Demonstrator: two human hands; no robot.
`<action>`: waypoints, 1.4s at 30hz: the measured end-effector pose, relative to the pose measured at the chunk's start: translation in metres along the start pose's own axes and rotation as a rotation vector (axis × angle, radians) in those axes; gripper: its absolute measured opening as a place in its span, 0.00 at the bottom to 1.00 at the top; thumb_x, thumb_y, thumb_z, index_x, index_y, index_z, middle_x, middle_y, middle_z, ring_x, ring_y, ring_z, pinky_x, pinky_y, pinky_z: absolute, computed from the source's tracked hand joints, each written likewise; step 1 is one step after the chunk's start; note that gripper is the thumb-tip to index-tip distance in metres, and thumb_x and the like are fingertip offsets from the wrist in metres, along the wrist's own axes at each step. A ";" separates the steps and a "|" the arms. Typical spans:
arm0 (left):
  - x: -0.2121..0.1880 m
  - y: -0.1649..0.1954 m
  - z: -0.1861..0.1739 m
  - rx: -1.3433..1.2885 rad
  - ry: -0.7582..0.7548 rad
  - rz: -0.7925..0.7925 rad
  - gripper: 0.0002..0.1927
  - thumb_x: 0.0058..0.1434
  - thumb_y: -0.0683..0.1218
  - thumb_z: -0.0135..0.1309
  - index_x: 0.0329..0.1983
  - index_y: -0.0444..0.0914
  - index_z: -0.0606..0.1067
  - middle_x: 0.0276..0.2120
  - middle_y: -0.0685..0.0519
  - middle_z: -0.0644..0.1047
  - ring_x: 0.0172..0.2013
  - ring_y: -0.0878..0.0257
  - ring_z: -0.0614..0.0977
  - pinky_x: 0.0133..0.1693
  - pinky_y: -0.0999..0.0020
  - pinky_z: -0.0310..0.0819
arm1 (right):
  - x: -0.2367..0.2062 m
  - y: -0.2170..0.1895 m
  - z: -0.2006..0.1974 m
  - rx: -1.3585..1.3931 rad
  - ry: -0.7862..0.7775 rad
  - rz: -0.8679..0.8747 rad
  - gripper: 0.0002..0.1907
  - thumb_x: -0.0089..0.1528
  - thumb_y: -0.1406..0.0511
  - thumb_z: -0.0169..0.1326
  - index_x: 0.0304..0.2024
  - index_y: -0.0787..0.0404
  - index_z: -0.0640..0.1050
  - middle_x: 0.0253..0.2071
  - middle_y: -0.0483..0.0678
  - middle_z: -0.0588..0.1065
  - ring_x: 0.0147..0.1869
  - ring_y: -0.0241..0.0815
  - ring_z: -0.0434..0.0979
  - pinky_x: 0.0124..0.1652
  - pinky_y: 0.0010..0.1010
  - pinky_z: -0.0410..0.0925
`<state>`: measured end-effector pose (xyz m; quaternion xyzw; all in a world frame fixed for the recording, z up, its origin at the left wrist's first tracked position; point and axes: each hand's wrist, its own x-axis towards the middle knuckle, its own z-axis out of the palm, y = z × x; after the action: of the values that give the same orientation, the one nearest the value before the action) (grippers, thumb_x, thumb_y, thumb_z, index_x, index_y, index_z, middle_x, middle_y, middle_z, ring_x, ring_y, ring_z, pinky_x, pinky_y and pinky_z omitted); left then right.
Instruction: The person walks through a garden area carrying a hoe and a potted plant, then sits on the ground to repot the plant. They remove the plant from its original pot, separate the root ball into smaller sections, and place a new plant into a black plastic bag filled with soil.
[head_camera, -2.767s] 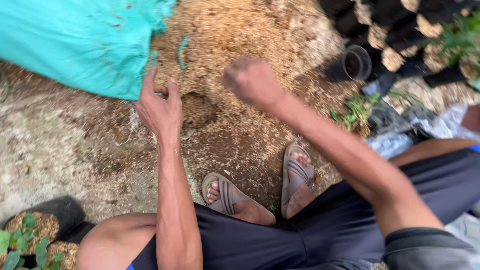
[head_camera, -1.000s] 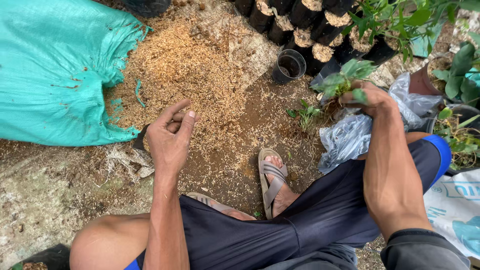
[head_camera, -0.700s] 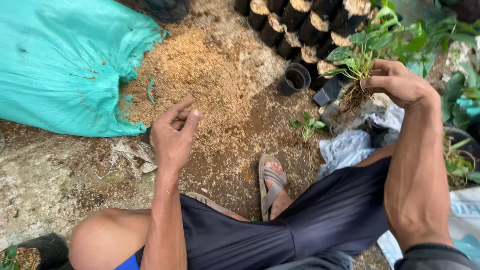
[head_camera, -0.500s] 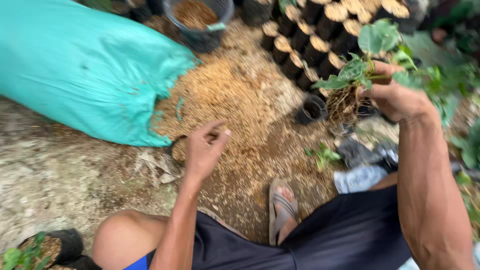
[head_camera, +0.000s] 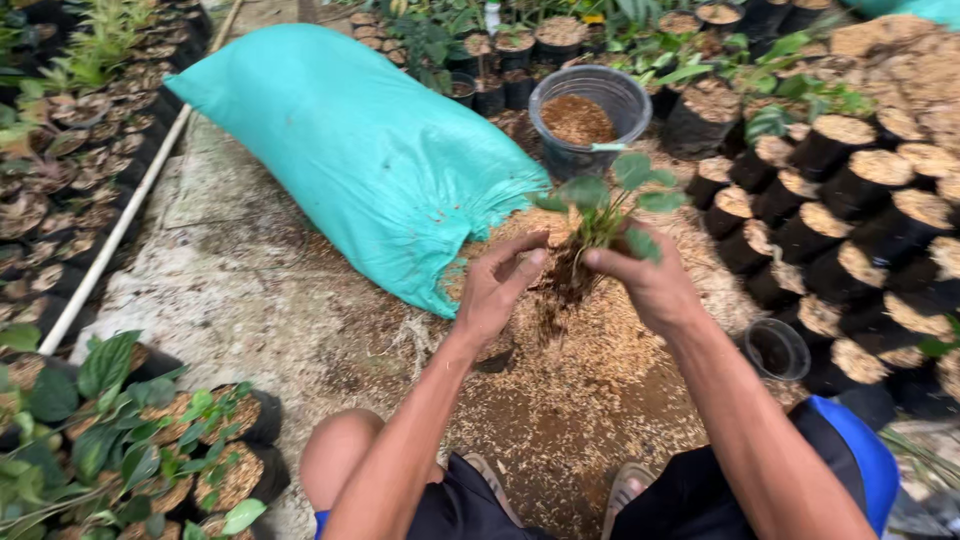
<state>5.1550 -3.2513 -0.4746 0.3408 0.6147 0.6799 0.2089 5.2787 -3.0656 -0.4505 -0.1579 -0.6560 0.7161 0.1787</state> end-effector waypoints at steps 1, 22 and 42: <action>-0.003 -0.012 -0.005 -0.100 0.015 -0.076 0.31 0.62 0.61 0.59 0.60 0.36 0.78 0.56 0.43 0.80 0.59 0.54 0.80 0.61 0.57 0.72 | 0.004 0.014 0.008 -0.003 -0.018 0.016 0.21 0.53 0.63 0.69 0.43 0.70 0.78 0.44 0.55 0.79 0.52 0.48 0.79 0.59 0.49 0.71; -0.009 -0.109 -0.011 -0.049 0.357 -0.143 0.15 0.61 0.43 0.64 0.50 0.32 0.82 0.42 0.49 0.84 0.39 0.66 0.82 0.41 0.72 0.78 | 0.038 0.107 0.052 0.265 -0.176 0.221 0.23 0.61 0.66 0.59 0.57 0.71 0.75 0.50 0.55 0.74 0.53 0.45 0.74 0.57 0.48 0.67; -0.008 -0.099 -0.027 -0.061 0.188 -0.324 0.21 0.59 0.54 0.64 0.51 0.38 0.82 0.47 0.47 0.83 0.50 0.58 0.81 0.58 0.49 0.71 | 0.036 0.072 0.049 -0.282 -0.080 0.182 0.30 0.60 0.65 0.61 0.65 0.59 0.72 0.54 0.55 0.79 0.57 0.46 0.80 0.59 0.41 0.71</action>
<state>5.1275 -3.2598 -0.5731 0.1661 0.6574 0.6846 0.2674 5.2206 -3.0975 -0.5178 -0.2117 -0.7395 0.6359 0.0629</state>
